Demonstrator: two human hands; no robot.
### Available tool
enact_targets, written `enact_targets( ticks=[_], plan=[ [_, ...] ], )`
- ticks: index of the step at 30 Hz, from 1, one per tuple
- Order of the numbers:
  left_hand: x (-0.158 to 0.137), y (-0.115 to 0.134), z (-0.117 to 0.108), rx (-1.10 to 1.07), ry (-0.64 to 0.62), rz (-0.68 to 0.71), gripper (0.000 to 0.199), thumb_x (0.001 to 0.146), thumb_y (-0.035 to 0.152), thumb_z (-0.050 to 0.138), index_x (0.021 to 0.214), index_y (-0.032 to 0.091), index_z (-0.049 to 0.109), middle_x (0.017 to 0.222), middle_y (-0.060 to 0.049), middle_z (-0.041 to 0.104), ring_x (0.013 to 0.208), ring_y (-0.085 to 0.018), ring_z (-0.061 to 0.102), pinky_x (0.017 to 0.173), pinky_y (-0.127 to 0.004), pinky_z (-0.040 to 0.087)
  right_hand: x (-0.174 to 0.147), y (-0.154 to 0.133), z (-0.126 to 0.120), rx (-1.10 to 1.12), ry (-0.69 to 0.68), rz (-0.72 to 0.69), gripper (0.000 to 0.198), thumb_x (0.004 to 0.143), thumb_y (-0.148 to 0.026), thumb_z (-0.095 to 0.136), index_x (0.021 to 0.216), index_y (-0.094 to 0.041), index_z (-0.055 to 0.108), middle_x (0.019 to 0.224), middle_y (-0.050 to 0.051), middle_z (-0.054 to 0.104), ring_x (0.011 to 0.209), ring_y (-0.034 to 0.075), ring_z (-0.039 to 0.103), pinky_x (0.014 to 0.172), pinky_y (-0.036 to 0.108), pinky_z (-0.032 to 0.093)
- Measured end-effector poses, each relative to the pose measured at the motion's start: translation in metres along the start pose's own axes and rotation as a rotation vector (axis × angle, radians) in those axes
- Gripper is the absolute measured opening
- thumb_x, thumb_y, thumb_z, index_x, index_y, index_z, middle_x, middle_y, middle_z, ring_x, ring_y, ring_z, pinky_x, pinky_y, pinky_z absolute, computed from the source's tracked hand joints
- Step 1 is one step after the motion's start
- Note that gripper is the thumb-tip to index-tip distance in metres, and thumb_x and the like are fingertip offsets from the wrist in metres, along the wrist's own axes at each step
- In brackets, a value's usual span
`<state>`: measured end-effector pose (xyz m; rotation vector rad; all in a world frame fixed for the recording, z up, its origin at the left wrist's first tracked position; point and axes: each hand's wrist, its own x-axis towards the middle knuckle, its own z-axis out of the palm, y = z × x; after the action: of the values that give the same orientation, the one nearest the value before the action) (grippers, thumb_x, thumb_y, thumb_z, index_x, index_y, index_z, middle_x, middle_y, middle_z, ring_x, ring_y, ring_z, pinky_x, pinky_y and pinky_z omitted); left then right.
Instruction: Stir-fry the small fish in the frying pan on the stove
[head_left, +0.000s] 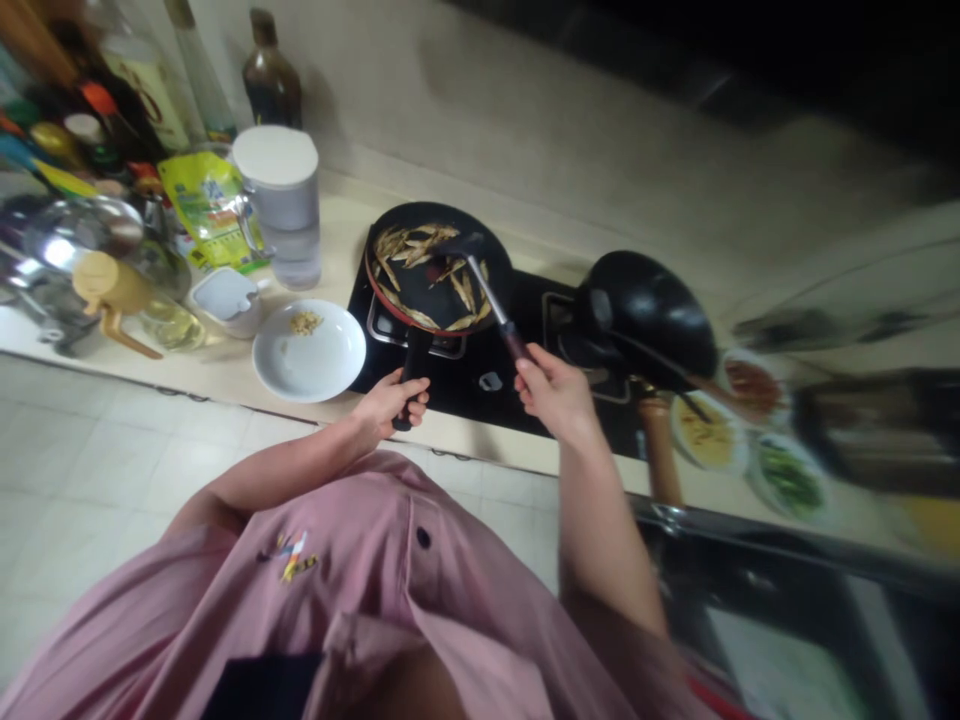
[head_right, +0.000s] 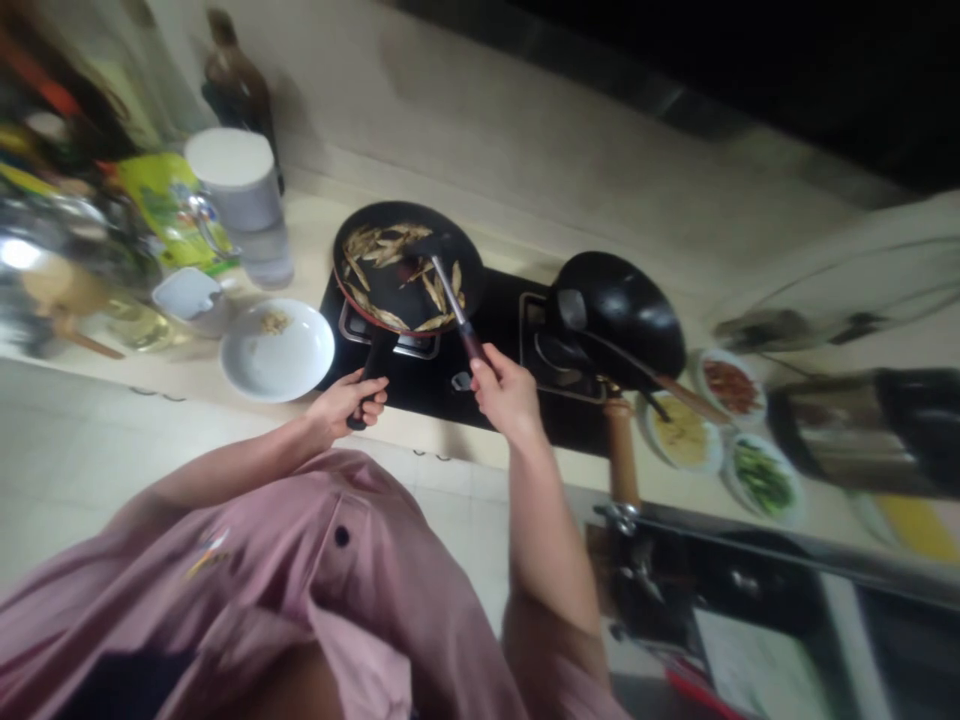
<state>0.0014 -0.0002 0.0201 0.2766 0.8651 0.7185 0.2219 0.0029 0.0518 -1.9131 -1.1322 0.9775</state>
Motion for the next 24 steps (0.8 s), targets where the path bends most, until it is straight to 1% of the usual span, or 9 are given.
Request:
enact_targets(
  ticks=[3, 5, 7, 10, 12, 15, 18, 21, 24],
  plan=[
    [0.000, 0.000, 0.000, -0.006, 0.007, 0.001, 0.031, 0.077, 0.016, 0.066, 0.078, 0.020, 0.036, 0.059, 0.004, 0.044, 0.040, -0.002, 0.034, 0.039, -0.014, 0.019, 0.006, -0.001, 0.006, -0.070, -0.024, -0.055, 0.073, 0.074, -0.053, 0.062, 0.134, -0.013, 0.054, 0.058, -0.003, 0.052, 0.043, 0.006, 0.042, 0.037, 0.017, 0.033],
    [0.000, 0.000, 0.001, -0.006, 0.018, -0.001, 0.030, 0.077, 0.016, 0.066, 0.079, 0.020, 0.036, 0.059, 0.004, 0.045, 0.040, -0.002, 0.034, 0.039, -0.014, 0.019, -0.001, -0.001, -0.004, -0.118, -0.054, -0.066, 0.069, 0.076, -0.053, 0.061, 0.133, -0.014, 0.056, 0.059, -0.002, 0.054, 0.044, 0.007, 0.043, 0.037, 0.018, 0.034],
    [-0.001, 0.001, 0.002, 0.002, 0.028, -0.005, 0.030, 0.077, 0.016, 0.066, 0.079, 0.020, 0.037, 0.059, 0.004, 0.045, 0.040, -0.003, 0.034, 0.039, -0.015, 0.019, -0.014, 0.001, -0.021, -0.146, -0.070, -0.044, 0.067, 0.076, -0.052, 0.062, 0.132, -0.015, 0.057, 0.060, -0.001, 0.055, 0.045, 0.007, 0.044, 0.038, 0.018, 0.035],
    [-0.002, 0.000, 0.002, 0.009, 0.015, 0.001, 0.028, 0.078, 0.016, 0.064, 0.078, 0.019, 0.037, 0.059, 0.004, 0.045, 0.040, -0.002, 0.033, 0.039, -0.015, 0.019, -0.033, 0.004, -0.043, -0.128, 0.020, 0.003, 0.067, 0.075, -0.050, 0.064, 0.132, -0.016, 0.057, 0.061, -0.002, 0.055, 0.045, 0.006, 0.043, 0.038, 0.018, 0.034],
    [-0.002, 0.000, 0.001, 0.003, 0.006, 0.003, 0.027, 0.079, 0.016, 0.063, 0.077, 0.019, 0.037, 0.059, 0.004, 0.044, 0.040, -0.002, 0.032, 0.039, -0.015, 0.019, -0.039, 0.006, -0.047, -0.080, 0.083, 0.020, 0.068, 0.073, -0.050, 0.066, 0.132, -0.016, 0.057, 0.061, -0.002, 0.054, 0.045, 0.006, 0.042, 0.037, 0.018, 0.034],
    [0.000, 0.000, 0.000, -0.005, 0.002, -0.004, 0.028, 0.078, 0.017, 0.065, 0.077, 0.019, 0.037, 0.059, 0.004, 0.045, 0.040, -0.002, 0.033, 0.039, -0.015, 0.019, -0.033, 0.005, -0.037, -0.013, 0.088, 0.018, 0.072, 0.070, -0.050, 0.068, 0.132, -0.015, 0.057, 0.060, -0.003, 0.053, 0.044, 0.006, 0.042, 0.037, 0.018, 0.034],
    [0.001, -0.001, -0.001, -0.011, -0.015, -0.004, 0.031, 0.076, 0.017, 0.067, 0.077, 0.020, 0.036, 0.058, 0.005, 0.044, 0.040, -0.002, 0.033, 0.040, -0.014, 0.018, -0.014, 0.003, -0.017, 0.021, 0.058, -0.007, 0.075, 0.071, -0.051, 0.066, 0.135, -0.015, 0.054, 0.059, -0.004, 0.052, 0.043, 0.006, 0.042, 0.036, 0.018, 0.034],
    [0.002, -0.001, -0.001, -0.010, -0.008, 0.005, 0.031, 0.076, 0.017, 0.067, 0.077, 0.019, 0.036, 0.058, 0.004, 0.044, 0.040, -0.002, 0.032, 0.040, -0.014, 0.018, 0.007, 0.000, 0.001, -0.001, 0.034, -0.063, 0.072, 0.073, -0.052, 0.063, 0.134, -0.015, 0.054, 0.059, -0.004, 0.051, 0.043, 0.006, 0.041, 0.035, 0.017, 0.034],
    [0.001, -0.001, 0.000, -0.014, 0.003, 0.000, 0.031, 0.076, 0.017, 0.067, 0.077, 0.019, 0.036, 0.058, 0.005, 0.044, 0.040, -0.002, 0.032, 0.040, -0.014, 0.018, 0.013, -0.004, 0.002, -0.056, -0.013, -0.104, 0.069, 0.075, -0.051, 0.062, 0.133, -0.015, 0.056, 0.058, -0.004, 0.051, 0.042, 0.006, 0.041, 0.035, 0.017, 0.034]
  ],
)
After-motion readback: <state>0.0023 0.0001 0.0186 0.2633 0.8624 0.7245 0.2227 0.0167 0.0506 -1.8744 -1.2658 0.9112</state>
